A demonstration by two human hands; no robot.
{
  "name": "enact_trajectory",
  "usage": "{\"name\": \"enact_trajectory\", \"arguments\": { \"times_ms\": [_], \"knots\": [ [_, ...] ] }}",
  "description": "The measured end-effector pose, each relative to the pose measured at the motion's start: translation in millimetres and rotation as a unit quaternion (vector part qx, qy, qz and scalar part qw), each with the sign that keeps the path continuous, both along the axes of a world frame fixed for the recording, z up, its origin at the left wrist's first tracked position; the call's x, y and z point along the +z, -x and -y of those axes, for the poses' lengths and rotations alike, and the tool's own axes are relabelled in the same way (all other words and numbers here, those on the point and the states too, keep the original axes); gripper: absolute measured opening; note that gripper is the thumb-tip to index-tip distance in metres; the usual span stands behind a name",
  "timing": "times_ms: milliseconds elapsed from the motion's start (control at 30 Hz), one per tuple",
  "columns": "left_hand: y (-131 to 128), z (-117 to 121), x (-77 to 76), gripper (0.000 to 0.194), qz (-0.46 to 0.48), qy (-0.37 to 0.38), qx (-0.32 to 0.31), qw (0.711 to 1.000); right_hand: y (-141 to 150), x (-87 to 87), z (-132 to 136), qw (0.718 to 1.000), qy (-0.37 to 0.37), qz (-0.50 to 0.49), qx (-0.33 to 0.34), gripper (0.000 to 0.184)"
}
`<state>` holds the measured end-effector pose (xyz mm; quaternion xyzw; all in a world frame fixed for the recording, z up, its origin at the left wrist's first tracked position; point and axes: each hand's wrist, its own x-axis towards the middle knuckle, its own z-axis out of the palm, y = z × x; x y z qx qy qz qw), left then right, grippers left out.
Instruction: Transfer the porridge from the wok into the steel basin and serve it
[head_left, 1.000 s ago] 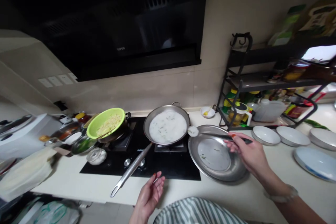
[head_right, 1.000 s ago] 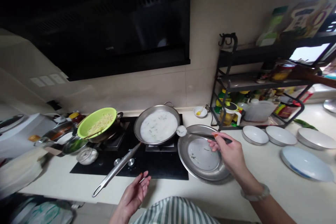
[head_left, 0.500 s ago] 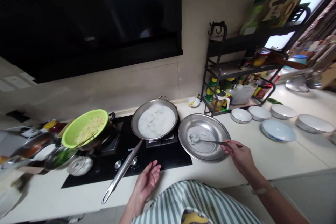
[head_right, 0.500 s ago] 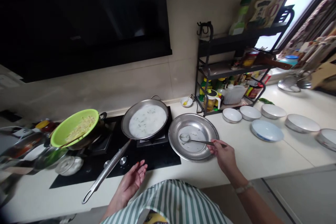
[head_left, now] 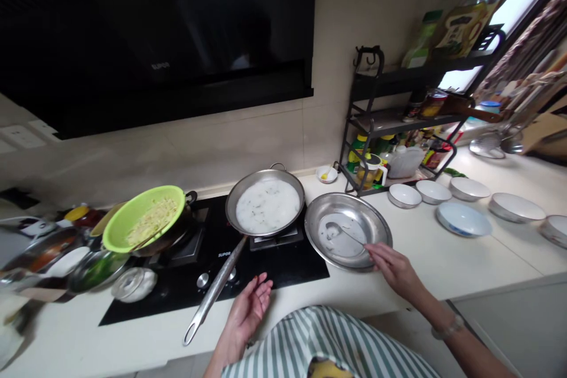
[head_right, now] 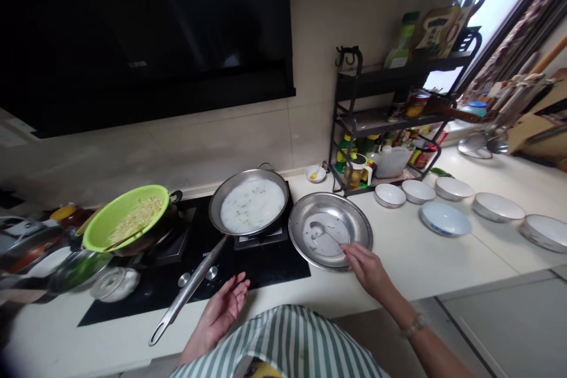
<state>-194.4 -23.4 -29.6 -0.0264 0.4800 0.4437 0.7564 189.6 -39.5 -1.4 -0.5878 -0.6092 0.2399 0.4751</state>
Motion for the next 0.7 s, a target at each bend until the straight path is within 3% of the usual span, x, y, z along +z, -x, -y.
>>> {"name": "enact_trajectory", "arguments": {
  "times_ms": [133, 300, 533, 700],
  "knots": [
    [5, 1, -3.6, 0.022, 0.004, -0.005, -0.005, 1.000, -2, -10.6, 4, 0.982, -0.101, 0.153, 0.034, 0.029],
    [6, 0, -5.6, 0.016, 0.006, -0.010, -0.011, 1.000, -2, -16.5, 7, 0.961, -0.135, 0.237, 0.054, 0.034],
    [3, 0, -2.0, 0.016, 0.010, -0.010, -0.022, 1.000, -4, -27.5, 19, 0.939, -0.162, 0.296, 0.057, 0.048],
    [0, 1, -0.4, 0.016, 0.011, -0.005, -0.025, 1.000, -7, -15.3, 18, 0.955, -0.171, 0.242, 0.008, 0.033]
  ]
}}
